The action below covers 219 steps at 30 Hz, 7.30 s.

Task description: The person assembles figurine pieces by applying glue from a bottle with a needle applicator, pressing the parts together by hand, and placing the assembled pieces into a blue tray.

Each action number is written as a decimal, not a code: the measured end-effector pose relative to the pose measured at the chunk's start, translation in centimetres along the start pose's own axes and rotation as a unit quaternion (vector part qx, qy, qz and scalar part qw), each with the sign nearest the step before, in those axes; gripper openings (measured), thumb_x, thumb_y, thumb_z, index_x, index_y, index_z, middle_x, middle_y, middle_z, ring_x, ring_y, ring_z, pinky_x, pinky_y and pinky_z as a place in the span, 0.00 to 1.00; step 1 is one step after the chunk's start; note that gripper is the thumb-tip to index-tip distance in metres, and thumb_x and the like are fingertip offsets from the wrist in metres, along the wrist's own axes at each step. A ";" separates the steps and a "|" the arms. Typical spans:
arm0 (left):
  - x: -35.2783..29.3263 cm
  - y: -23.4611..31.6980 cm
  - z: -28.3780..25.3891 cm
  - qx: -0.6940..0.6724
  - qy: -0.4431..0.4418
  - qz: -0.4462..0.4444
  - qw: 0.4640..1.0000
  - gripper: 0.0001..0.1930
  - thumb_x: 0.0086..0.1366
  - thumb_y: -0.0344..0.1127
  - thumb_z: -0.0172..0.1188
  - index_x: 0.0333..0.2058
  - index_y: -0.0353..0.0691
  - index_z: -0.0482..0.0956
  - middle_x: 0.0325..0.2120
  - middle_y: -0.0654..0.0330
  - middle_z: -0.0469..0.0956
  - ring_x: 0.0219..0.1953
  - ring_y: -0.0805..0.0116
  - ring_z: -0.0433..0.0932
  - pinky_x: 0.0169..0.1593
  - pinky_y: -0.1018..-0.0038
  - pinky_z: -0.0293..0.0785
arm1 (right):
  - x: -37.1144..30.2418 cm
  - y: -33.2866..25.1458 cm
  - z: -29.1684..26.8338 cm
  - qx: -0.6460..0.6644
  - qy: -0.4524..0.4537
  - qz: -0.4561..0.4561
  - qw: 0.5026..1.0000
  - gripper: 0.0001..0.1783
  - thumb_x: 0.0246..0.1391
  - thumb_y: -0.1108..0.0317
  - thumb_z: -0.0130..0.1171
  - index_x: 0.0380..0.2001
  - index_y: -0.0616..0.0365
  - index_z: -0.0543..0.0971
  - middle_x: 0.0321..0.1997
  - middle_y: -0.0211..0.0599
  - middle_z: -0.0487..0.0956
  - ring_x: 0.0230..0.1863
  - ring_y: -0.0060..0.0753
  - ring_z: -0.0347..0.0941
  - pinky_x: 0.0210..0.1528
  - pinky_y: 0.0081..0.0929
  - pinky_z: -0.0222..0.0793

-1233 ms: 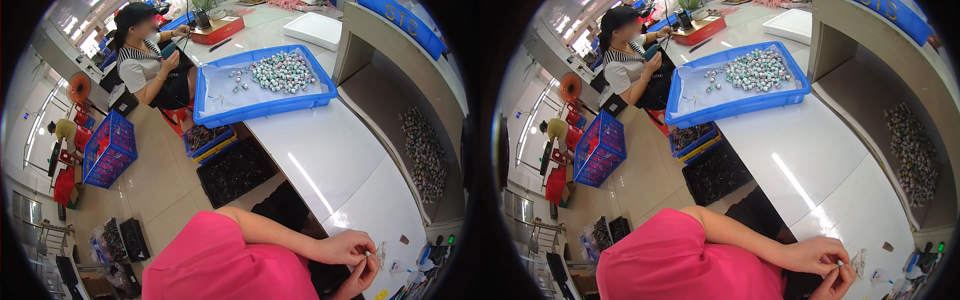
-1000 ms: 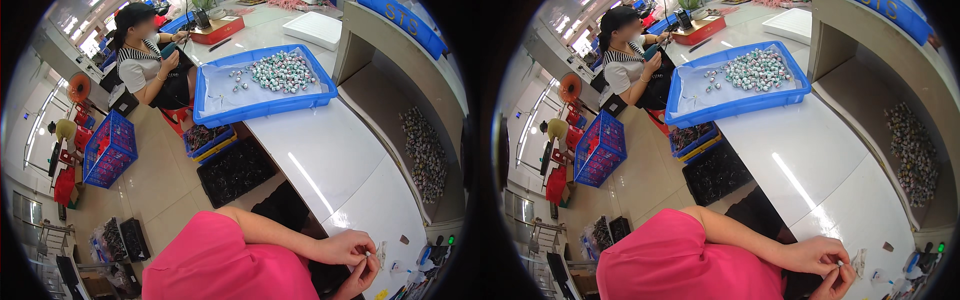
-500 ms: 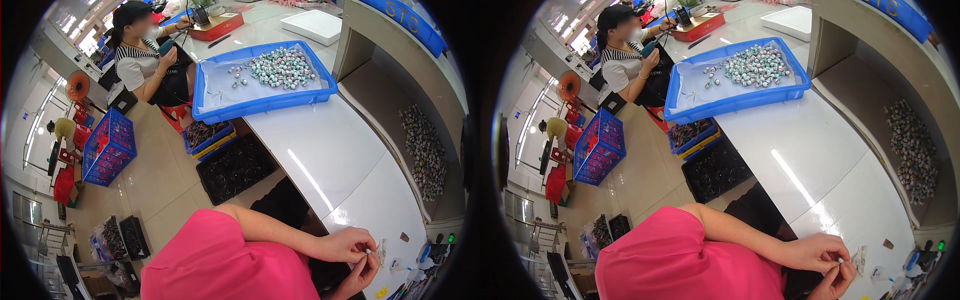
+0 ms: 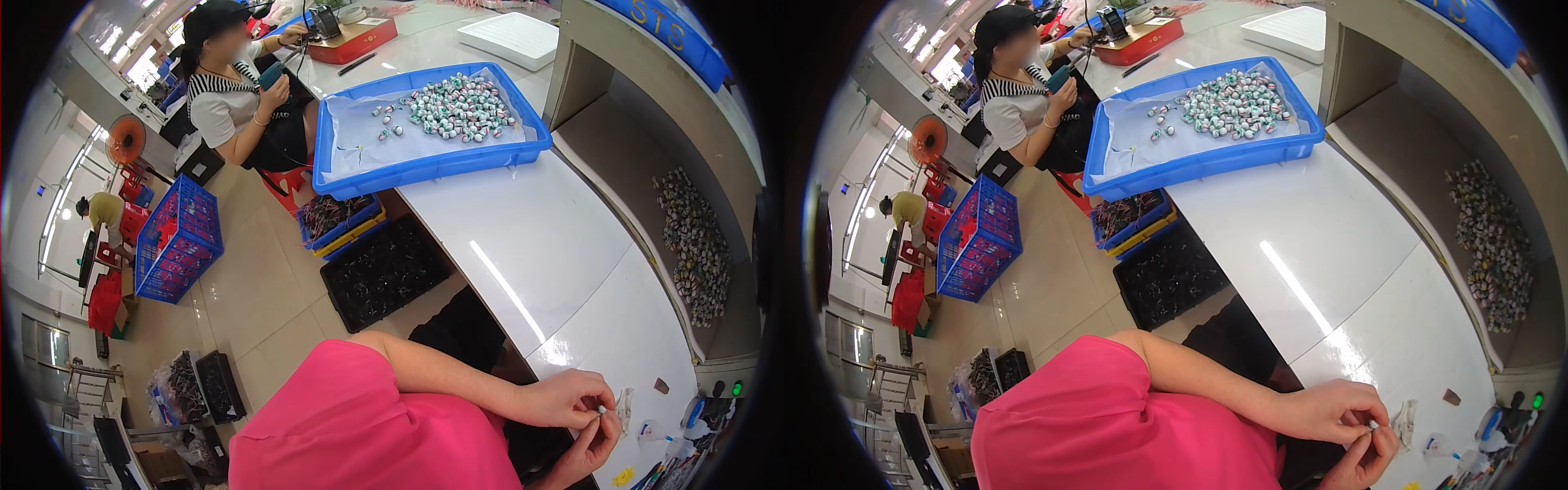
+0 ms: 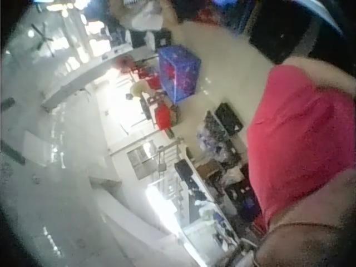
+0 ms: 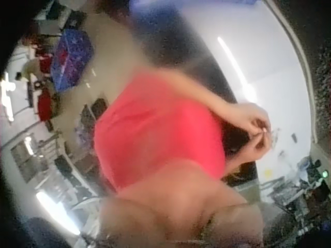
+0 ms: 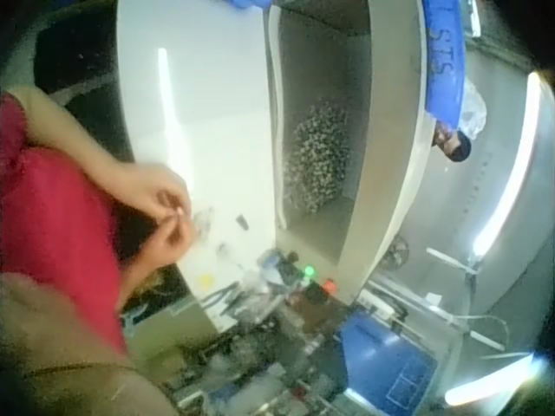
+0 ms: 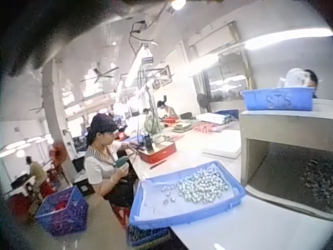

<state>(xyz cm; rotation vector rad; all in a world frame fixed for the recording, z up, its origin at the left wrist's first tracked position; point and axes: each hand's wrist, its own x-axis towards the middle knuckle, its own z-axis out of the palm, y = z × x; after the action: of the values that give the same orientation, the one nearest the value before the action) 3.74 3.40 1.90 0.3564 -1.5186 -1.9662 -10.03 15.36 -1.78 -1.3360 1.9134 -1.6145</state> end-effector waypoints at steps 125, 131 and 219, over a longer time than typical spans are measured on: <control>3.1 0.7 -4.3 -0.049 -0.055 -0.162 0.984 0.15 0.70 0.32 0.47 0.52 0.33 0.71 0.50 0.55 0.72 0.50 0.69 0.72 0.54 0.73 0.71 | 4.1 -2.4 4.8 -0.003 0.108 -0.102 0.989 0.14 0.38 0.79 0.66 0.29 0.56 0.74 0.31 0.32 0.77 0.33 0.34 0.74 0.34 0.27 0.71; 3.5 0.7 -4.5 -0.058 -0.057 -0.171 0.982 0.15 0.70 0.32 0.46 0.53 0.33 0.70 0.49 0.55 0.72 0.50 0.69 0.72 0.54 0.73 0.71 | 4.4 -2.2 5.2 -0.008 0.109 -0.100 0.989 0.13 0.39 0.79 0.66 0.29 0.56 0.74 0.31 0.33 0.77 0.33 0.35 0.74 0.34 0.28 0.70; 2.2 -1.2 -0.4 0.011 -0.036 -0.098 0.994 0.11 0.64 0.24 0.54 0.46 0.34 0.72 0.50 0.52 0.72 0.46 0.75 0.74 0.42 0.83 0.71 | 3.4 -3.4 -1.2 -0.051 0.038 -0.048 0.997 0.08 0.46 0.79 0.60 0.32 0.61 0.75 0.32 0.37 0.77 0.32 0.36 0.74 0.33 0.27 0.71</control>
<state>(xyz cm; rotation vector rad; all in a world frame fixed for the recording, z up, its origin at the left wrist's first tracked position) 1.89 1.87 1.02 0.4635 -1.6034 -2.1361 -11.14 13.62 2.67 -1.4467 2.0308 -1.6546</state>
